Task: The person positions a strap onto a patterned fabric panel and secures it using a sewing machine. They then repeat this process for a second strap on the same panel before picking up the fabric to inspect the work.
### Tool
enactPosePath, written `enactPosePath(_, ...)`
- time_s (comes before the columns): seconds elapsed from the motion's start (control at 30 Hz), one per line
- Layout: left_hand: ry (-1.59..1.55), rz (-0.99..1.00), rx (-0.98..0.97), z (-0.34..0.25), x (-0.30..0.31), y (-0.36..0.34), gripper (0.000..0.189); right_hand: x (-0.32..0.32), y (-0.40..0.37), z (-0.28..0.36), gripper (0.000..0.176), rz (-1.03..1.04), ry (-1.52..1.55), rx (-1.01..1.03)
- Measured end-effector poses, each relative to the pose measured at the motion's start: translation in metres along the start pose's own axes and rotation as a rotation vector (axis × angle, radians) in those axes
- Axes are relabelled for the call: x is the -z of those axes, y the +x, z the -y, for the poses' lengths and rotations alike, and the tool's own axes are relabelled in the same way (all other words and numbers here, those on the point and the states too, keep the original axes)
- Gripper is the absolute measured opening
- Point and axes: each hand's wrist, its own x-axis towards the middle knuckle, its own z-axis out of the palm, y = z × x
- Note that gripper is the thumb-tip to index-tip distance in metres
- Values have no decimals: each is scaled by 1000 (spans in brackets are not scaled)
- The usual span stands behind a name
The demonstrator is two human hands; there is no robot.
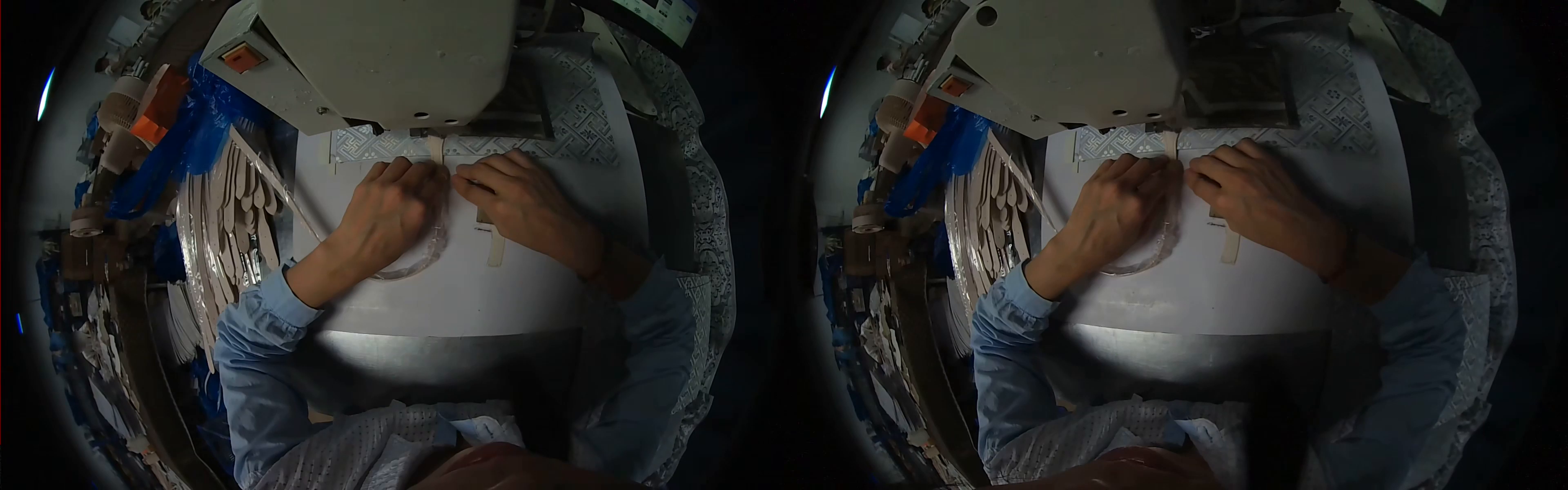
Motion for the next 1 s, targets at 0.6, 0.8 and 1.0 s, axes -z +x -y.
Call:
enactPosePath(0.6,-428,404,574,122,82,-29,29,40,-40,-229,51,-253,676,-1139)
enactPosePath(0.8,-241,303,488,146,65,10,30,0,-25,-246,58,-708,551,-1084)
enactPosePath(1.0,-613,71,583,138,44,18,35,-7,-32,-265,52,-991,1020,-1015)
